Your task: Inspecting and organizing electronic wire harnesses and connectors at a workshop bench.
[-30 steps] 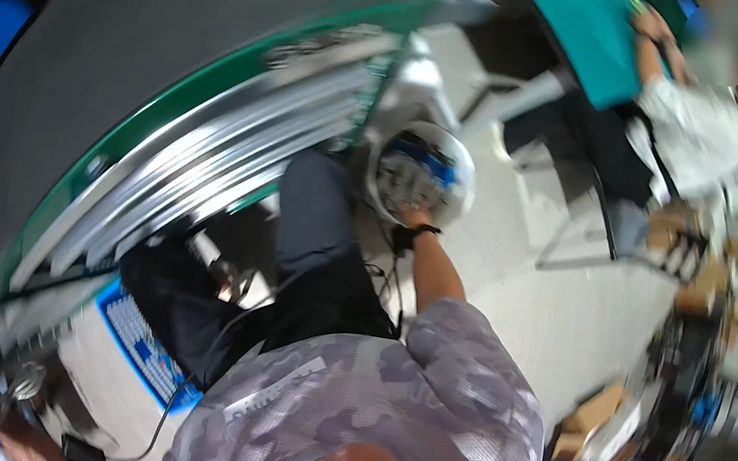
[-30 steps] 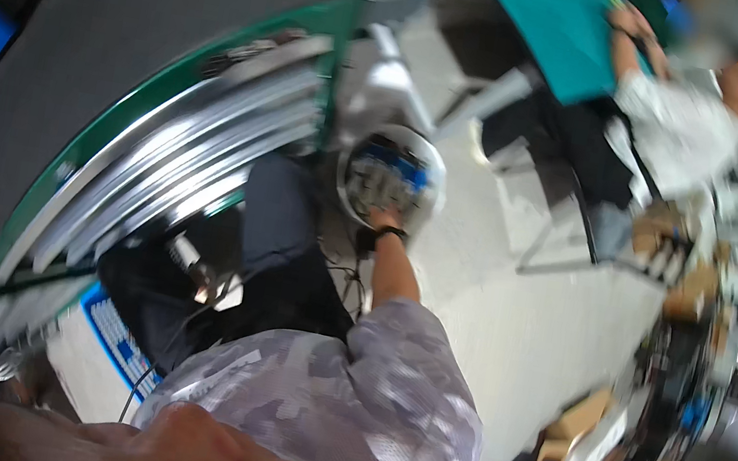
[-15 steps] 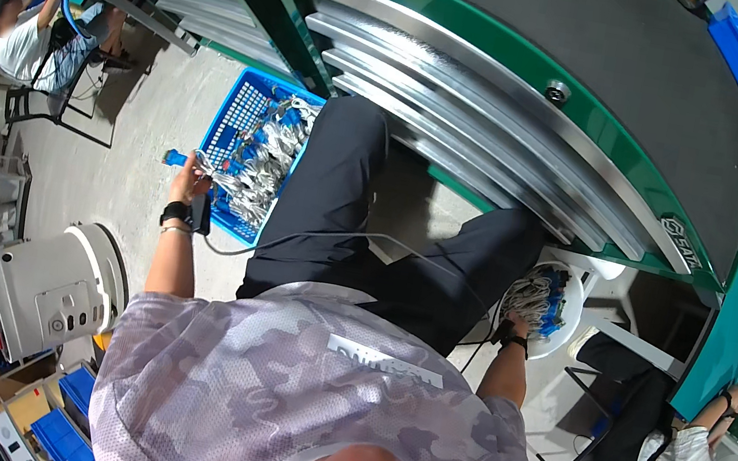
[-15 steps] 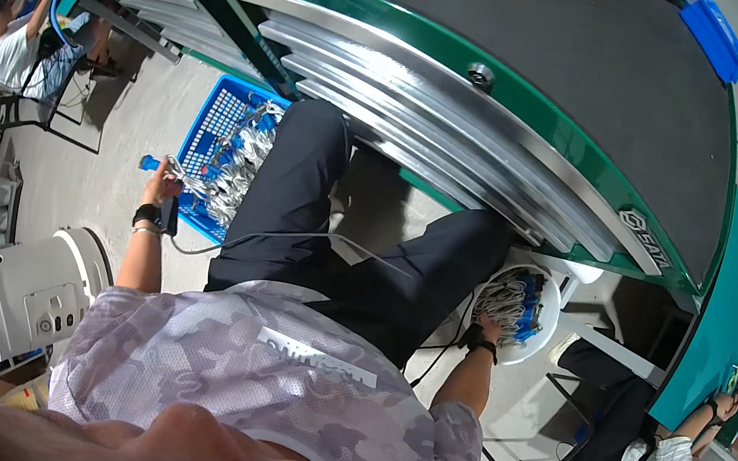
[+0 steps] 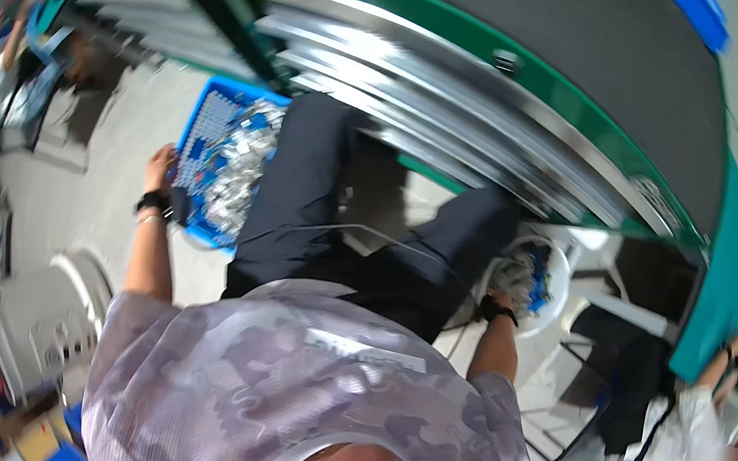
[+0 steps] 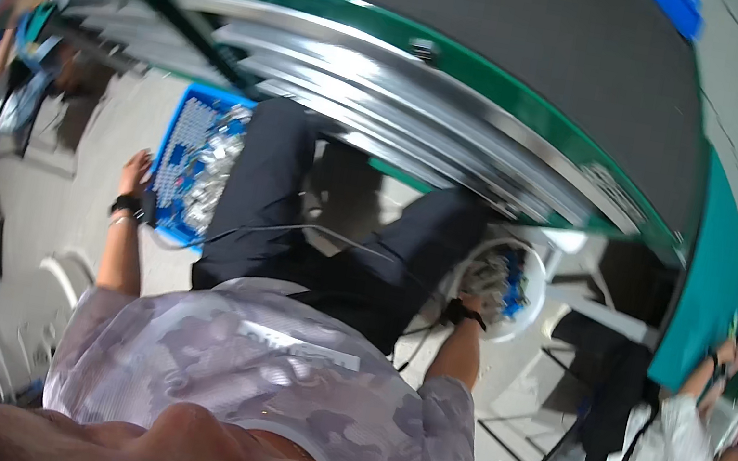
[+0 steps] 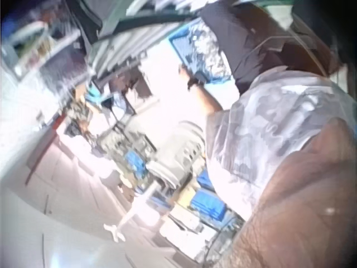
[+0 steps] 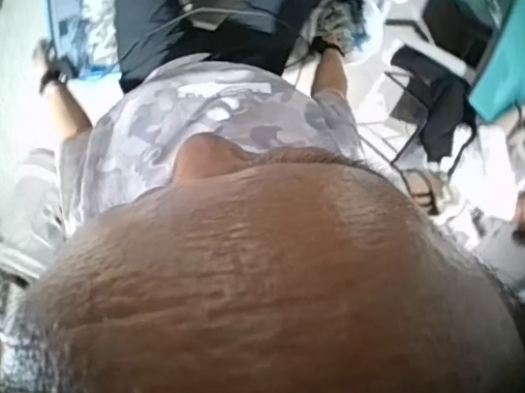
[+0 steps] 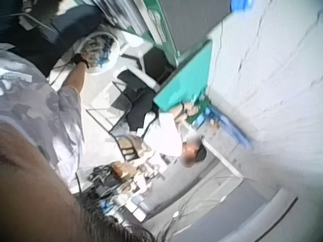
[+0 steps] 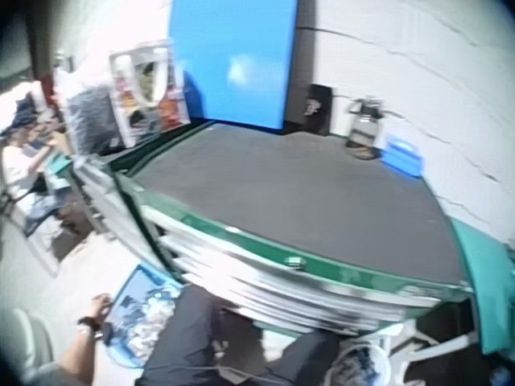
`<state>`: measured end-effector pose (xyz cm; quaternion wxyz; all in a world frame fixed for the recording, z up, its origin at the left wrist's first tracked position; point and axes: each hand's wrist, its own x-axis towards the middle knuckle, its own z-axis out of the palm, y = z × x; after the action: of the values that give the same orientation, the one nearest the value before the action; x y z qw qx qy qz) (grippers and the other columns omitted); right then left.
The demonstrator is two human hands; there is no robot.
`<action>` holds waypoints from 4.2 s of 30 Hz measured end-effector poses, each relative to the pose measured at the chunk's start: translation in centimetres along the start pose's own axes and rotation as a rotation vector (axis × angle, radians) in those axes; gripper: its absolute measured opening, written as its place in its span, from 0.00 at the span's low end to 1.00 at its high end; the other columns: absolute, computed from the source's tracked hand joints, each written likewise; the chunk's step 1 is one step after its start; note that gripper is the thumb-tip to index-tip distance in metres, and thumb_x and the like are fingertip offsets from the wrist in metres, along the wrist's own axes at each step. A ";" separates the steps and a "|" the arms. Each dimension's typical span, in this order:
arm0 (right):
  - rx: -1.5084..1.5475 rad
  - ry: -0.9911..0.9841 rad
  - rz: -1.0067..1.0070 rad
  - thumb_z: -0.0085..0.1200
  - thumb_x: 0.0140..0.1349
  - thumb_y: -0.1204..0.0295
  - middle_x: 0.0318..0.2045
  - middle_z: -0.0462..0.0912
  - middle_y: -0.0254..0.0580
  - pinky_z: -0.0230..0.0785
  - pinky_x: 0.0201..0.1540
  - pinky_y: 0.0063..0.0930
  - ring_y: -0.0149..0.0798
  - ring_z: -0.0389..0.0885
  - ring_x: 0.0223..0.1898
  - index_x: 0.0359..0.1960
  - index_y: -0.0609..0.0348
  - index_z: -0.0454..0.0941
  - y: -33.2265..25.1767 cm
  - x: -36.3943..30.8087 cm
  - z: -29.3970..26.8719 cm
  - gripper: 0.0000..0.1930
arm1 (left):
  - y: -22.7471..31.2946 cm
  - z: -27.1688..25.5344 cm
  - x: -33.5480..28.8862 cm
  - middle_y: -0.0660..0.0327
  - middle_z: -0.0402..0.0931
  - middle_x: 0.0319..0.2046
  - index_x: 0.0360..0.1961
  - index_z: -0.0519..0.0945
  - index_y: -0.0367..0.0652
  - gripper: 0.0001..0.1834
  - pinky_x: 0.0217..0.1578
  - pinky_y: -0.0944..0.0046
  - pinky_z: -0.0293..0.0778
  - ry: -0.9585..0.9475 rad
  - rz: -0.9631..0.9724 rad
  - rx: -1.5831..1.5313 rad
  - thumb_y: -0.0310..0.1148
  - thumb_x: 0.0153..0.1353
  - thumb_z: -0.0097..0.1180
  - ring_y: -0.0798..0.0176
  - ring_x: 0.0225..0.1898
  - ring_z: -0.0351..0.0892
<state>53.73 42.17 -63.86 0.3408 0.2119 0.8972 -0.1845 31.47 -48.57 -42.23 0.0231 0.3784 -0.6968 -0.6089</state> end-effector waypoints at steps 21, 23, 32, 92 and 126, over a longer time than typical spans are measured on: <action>1.965 0.709 0.088 0.49 0.64 0.62 0.23 0.79 0.41 0.79 0.32 0.24 0.32 0.74 0.16 0.33 0.61 0.74 -2.4 -18.6 -13.7 0.13 | 30.7 21.8 -23.8 0.62 0.75 0.40 0.45 0.76 0.34 0.08 0.49 0.69 0.67 -1.044 0.867 0.309 0.27 0.69 0.50 0.69 0.43 0.74; 1.976 0.880 -0.166 0.47 0.66 0.65 0.25 0.79 0.37 0.80 0.38 0.28 0.31 0.76 0.22 0.32 0.60 0.74 -4.5 -23.3 -18.0 0.11 | 33.2 23.7 -26.4 0.61 0.74 0.38 0.42 0.76 0.33 0.06 0.46 0.69 0.68 -1.173 0.944 0.324 0.26 0.67 0.51 0.69 0.41 0.74; 0.778 1.392 -0.601 0.53 0.64 0.74 0.24 0.68 0.27 0.59 0.31 0.20 0.21 0.65 0.28 0.28 0.65 0.72 -20.0 -40.1 -38.1 0.08 | 42.8 33.0 -34.3 0.62 0.76 0.40 0.45 0.77 0.33 0.10 0.49 0.68 0.72 -1.481 1.169 0.255 0.30 0.68 0.53 0.69 0.43 0.76; 1.505 0.085 -1.165 0.51 0.70 0.58 0.38 0.80 0.35 0.75 0.41 0.22 0.28 0.79 0.36 0.45 0.61 0.77 -50.7 -17.1 -59.2 0.17 | 49.7 46.3 -24.8 0.61 0.78 0.43 0.59 0.70 0.37 0.29 0.48 0.68 0.73 -1.405 1.192 0.099 0.42 0.63 0.62 0.69 0.44 0.78; 1.551 0.095 -1.268 0.50 0.71 0.62 0.45 0.81 0.38 0.73 0.44 0.22 0.26 0.78 0.38 0.55 0.60 0.73 -49.7 -16.5 -60.1 0.18 | 49.4 47.3 -24.4 0.58 0.84 0.38 0.57 0.75 0.40 0.28 0.45 0.65 0.75 -1.253 1.108 0.079 0.38 0.58 0.67 0.68 0.41 0.81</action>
<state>7.76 24.71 -1.17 -0.0891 -0.1348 0.4888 -0.8573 0.87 2.91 -1.12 -0.0858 -0.4265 -0.6867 -0.5823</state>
